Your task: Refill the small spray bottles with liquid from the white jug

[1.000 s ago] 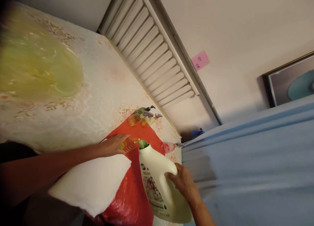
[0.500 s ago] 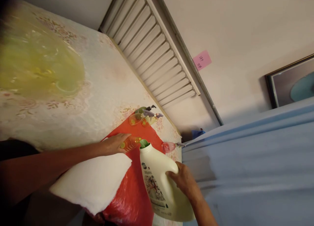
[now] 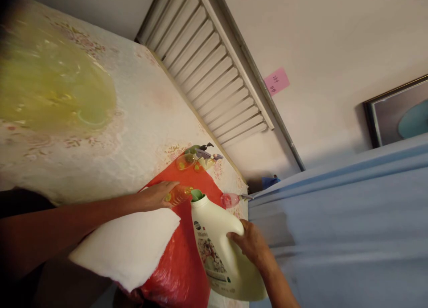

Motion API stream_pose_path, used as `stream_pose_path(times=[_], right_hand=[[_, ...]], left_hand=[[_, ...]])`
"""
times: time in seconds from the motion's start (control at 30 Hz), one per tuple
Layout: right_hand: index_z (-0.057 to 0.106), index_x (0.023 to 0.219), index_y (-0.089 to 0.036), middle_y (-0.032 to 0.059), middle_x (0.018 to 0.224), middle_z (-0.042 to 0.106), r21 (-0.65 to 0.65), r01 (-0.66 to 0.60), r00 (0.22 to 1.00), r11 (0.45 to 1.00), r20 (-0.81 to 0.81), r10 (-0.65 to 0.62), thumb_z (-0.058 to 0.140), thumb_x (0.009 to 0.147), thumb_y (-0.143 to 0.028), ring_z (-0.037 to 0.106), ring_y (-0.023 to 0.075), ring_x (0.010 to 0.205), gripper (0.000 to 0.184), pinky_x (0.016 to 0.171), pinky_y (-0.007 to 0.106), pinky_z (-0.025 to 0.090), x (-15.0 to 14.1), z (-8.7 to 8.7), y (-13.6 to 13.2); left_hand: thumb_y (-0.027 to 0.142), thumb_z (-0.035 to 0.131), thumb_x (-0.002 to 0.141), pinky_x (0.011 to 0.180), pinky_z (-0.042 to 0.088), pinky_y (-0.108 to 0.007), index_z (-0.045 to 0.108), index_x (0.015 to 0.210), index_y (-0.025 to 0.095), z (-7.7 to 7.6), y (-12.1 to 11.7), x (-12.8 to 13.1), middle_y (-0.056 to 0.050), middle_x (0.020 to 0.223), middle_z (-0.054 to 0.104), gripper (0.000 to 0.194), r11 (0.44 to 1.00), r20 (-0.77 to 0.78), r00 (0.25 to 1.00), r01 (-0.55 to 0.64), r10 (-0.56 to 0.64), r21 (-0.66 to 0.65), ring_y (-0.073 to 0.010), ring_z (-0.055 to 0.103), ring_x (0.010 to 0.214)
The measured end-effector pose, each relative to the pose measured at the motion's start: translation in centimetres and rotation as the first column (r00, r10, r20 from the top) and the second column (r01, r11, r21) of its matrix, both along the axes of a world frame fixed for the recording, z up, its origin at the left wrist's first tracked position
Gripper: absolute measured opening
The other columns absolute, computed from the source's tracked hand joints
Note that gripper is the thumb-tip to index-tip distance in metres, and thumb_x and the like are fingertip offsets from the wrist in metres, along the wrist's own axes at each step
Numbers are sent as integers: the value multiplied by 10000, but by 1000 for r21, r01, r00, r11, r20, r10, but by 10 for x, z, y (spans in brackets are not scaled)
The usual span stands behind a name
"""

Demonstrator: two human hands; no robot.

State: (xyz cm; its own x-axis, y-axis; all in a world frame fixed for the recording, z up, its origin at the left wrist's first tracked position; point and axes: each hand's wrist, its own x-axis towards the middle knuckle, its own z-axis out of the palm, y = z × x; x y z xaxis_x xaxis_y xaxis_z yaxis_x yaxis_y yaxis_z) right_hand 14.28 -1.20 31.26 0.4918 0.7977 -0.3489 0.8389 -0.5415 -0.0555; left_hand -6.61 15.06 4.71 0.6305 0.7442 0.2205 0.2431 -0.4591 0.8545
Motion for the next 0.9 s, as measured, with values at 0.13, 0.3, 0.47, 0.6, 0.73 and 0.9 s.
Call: stream_pose_path(times=[0.13,0.3,0.47,0.6,0.73,0.9], right_hand=[[595,860,-161,-51,598,518,-6,8,1000,1000,3,-8,578,816,-240,458,86,469,92,428,189,352,-3,1,1],[596,853,-161,-54,594,526,-10,-1,1000,1000,26,1,585,827,-232,454,82,449,76,425,193,350,-4,3,2],[592,855,-162,-64,574,504,-10,2,1000,1000,19,-2,585,837,-203,449,79,452,46,421,184,342,-4,3,2],[591,856,-160,-68,572,502,-10,4,1000,1000,24,-3,588,844,-188,435,70,439,31,414,180,330,-3,2,1],[595,867,-155,-69,571,499,-20,7,1000,1000,28,-6,581,856,-184,435,69,438,34,415,179,333,-7,4,2],[598,859,-149,-74,557,485,-32,3,999,999,35,-2,579,856,-170,433,68,440,29,421,176,337,-11,6,4]], left_hand=[[393,751,741,999,474,-432,429,1432,183,1,-1,-1,-165,1346,597,791,999,-28,999,-32,31,-12,-360,561,1241],[392,748,744,1005,468,-427,431,1429,210,2,-2,-2,-138,1335,606,776,1000,-25,999,-25,25,-3,-349,566,1238],[396,768,727,997,469,-432,451,1418,234,5,-1,-1,-122,1324,614,778,1000,-31,999,-16,15,-27,-372,564,1235],[401,762,730,988,478,-409,453,1412,215,5,-1,-1,-129,1316,618,772,1000,-44,999,-23,23,-16,-353,569,1235],[419,746,746,976,478,-379,429,1427,215,1,-1,0,-118,1319,621,778,999,-51,998,-39,39,1,-326,584,1218],[435,744,748,959,482,-359,459,1403,217,-2,0,1,-112,1308,633,747,999,-64,997,-36,37,26,-314,595,1206]])
